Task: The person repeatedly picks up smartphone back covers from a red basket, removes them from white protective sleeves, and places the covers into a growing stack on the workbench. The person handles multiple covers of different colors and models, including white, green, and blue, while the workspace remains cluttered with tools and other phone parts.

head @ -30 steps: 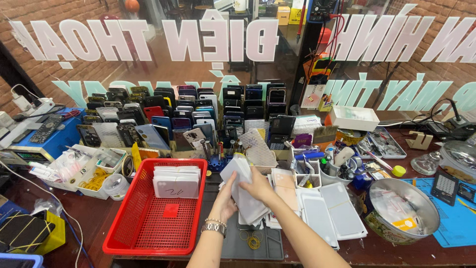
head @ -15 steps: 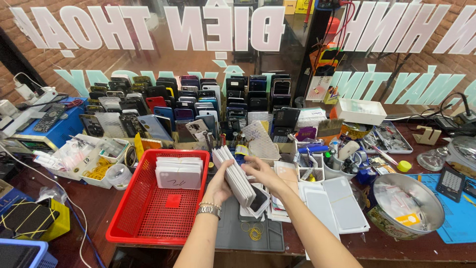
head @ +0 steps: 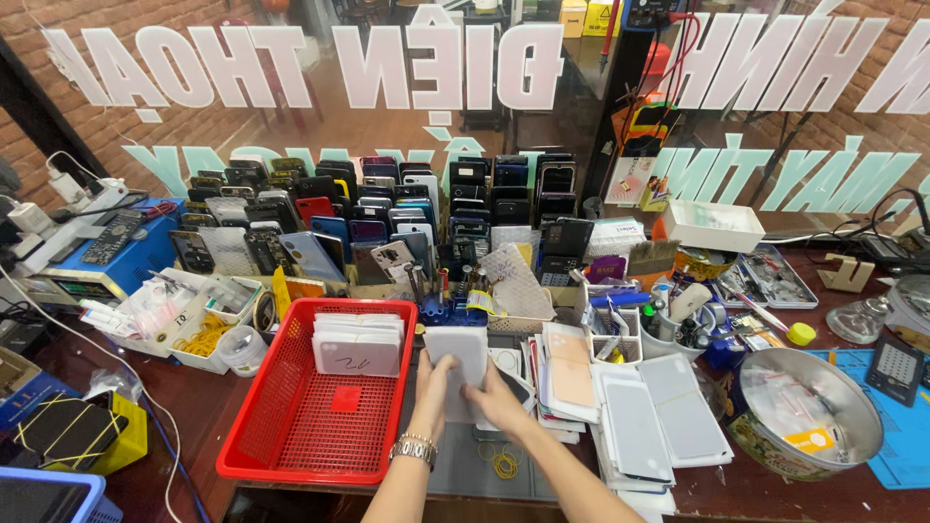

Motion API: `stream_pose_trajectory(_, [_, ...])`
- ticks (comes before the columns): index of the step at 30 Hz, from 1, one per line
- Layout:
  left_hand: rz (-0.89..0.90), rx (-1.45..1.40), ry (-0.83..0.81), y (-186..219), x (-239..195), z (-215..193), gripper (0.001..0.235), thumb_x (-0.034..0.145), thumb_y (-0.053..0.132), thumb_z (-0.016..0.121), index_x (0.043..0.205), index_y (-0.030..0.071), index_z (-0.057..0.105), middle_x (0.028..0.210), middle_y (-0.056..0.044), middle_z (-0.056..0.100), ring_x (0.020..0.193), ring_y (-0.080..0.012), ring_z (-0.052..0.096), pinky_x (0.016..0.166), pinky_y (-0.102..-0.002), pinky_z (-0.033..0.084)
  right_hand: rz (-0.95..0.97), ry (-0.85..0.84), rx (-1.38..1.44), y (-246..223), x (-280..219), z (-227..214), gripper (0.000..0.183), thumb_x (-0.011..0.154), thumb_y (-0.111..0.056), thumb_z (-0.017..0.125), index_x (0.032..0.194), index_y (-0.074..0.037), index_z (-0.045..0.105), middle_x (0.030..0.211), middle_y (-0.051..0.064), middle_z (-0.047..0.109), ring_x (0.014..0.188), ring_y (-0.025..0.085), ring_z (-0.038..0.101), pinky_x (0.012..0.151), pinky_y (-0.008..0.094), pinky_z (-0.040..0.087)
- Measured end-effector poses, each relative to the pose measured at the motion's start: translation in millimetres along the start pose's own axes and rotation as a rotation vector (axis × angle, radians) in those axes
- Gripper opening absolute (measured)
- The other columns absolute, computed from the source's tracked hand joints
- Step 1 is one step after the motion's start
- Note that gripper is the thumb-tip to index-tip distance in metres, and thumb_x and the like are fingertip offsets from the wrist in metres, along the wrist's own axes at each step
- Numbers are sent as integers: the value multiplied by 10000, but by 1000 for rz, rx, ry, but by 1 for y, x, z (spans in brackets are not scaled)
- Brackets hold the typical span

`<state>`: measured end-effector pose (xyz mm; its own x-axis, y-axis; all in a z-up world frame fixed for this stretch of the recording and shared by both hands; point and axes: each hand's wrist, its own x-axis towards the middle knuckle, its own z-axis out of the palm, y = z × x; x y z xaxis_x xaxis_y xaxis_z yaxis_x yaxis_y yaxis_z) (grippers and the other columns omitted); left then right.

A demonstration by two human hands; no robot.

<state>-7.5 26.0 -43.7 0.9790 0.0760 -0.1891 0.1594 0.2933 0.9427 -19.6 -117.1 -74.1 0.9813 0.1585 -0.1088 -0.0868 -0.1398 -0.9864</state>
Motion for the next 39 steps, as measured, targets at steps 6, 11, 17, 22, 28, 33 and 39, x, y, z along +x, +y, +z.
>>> stream_pose_trajectory(6, [112, -63, 14, -53, -1, -32, 544, 872, 299, 479, 1349, 45, 531, 1350, -91, 570, 1268, -215, 501, 1087, -364, 350, -189, 76, -113, 34, -24, 36, 676, 957, -116, 591, 1529, -102, 231, 1483, 168, 504, 1417, 251, 466, 1139, 365, 372])
stream_pose_trajectory(11, [14, -238, 130, -64, 2, -42, 798, 979, 589, 425, 1489, -20, 508, 1521, -142, 532, 1380, -253, 473, 1139, -373, 335, -68, 81, -174, 26, -32, 39, 659, 963, -153, 594, 1522, -110, 248, 1446, 196, 521, 1369, 280, 515, 1124, 370, 398])
stream_pose_trajectory(17, [8, -8, 158, -48, -4, -36, 863, 919, 646, 428, 1554, 64, 374, 1616, -76, 382, 1471, -198, 349, 1168, -326, 249, -162, 85, -142, 24, -22, 40, 657, 958, -183, 621, 1486, -41, 258, 1435, 222, 537, 1368, 277, 535, 1113, 365, 414])
stream_pose_trajectory(22, [-16, 377, 29, -15, 5, -28, 788, 896, 541, 611, 1478, 44, 422, 1460, -143, 506, 1341, -241, 492, 1099, -373, 386, -120, 10, -62, 21, 4, 15, 719, 925, -183, 657, 1502, -73, 244, 1423, 175, 544, 1303, 253, 567, 1067, 341, 458])
stream_pose_trajectory(28, [-271, 89, -139, 14, 35, -19, 629, 873, 375, 735, 1339, -17, 577, 1272, -178, 707, 1141, -285, 700, 929, -409, 574, 120, -131, 391, -26, 39, -31, 619, 892, -249, 711, 1408, 6, 483, 1314, 161, 657, 1147, 213, 660, 969, 362, 545])
stream_pose_trajectory(33, [-396, -324, -185, 8, 47, -14, 581, 888, 356, 728, 1359, 35, 615, 1282, -137, 704, 1146, -271, 684, 943, -407, 571, 148, -291, 122, -54, 34, -48, 634, 873, -299, 745, 1387, -9, 514, 1264, 138, 692, 1114, 211, 677, 951, 353, 549])
stream_pose_trajectory(39, [-191, -700, 54, 13, 36, 1, 543, 873, 319, 719, 1348, 90, 592, 1264, -101, 691, 1137, -271, 676, 948, -445, 565, 210, 183, 660, -47, 23, -42, 677, 964, -554, 485, 1451, -85, 464, 1295, 163, 648, 1152, 268, 633, 977, 422, 493])
